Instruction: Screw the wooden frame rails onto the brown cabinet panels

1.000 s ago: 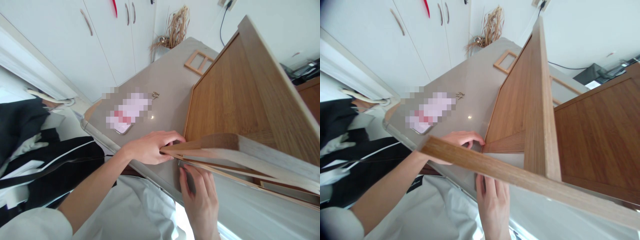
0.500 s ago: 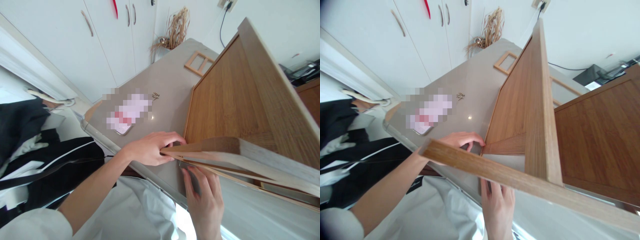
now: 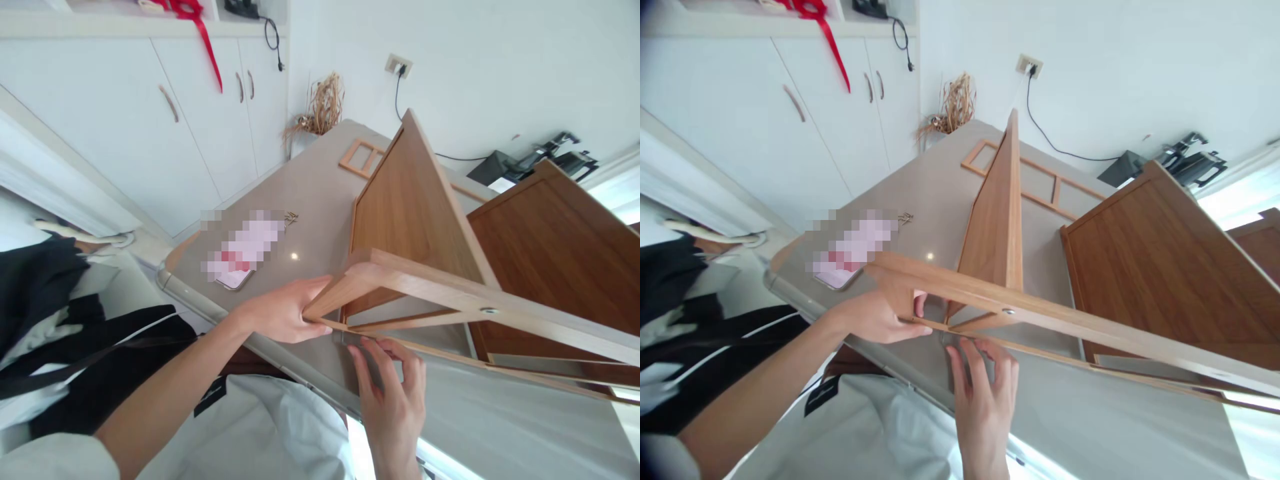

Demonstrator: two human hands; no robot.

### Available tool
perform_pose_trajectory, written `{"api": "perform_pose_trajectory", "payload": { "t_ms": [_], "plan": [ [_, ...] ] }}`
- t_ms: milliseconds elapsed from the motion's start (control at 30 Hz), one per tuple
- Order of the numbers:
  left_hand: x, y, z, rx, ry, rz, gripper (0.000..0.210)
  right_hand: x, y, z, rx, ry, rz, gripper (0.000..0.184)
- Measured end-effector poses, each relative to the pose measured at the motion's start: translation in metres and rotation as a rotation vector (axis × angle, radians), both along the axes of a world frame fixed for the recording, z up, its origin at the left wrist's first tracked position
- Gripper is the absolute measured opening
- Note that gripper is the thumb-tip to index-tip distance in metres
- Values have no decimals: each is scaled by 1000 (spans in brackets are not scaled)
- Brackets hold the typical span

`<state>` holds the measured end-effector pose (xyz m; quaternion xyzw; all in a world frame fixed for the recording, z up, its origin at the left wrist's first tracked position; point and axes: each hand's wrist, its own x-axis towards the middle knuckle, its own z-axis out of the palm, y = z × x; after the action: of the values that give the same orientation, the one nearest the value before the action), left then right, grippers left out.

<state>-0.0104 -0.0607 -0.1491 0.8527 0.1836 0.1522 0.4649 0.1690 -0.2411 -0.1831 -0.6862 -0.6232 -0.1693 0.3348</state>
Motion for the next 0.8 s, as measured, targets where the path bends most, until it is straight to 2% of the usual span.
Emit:
{"api": "perform_pose_trajectory", "payload": {
  "t_ms": [167, 367, 600, 800],
  "plan": [
    [1, -6, 9, 2, -3, 28, 42, -7, -8, -6, 68, 29, -77, 23],
    [3, -10, 11, -17, 14, 105, 32, -10, -9, -13, 111, 80, -85, 24],
    [5, -10, 6, -102, -31, 129, 34, -11, -7, -13, 44, 37, -37, 26],
    [8, -17, 17, -97, -98, 204, 34, -22, -7, -13, 3, 119, -21, 18]
  ]
}}
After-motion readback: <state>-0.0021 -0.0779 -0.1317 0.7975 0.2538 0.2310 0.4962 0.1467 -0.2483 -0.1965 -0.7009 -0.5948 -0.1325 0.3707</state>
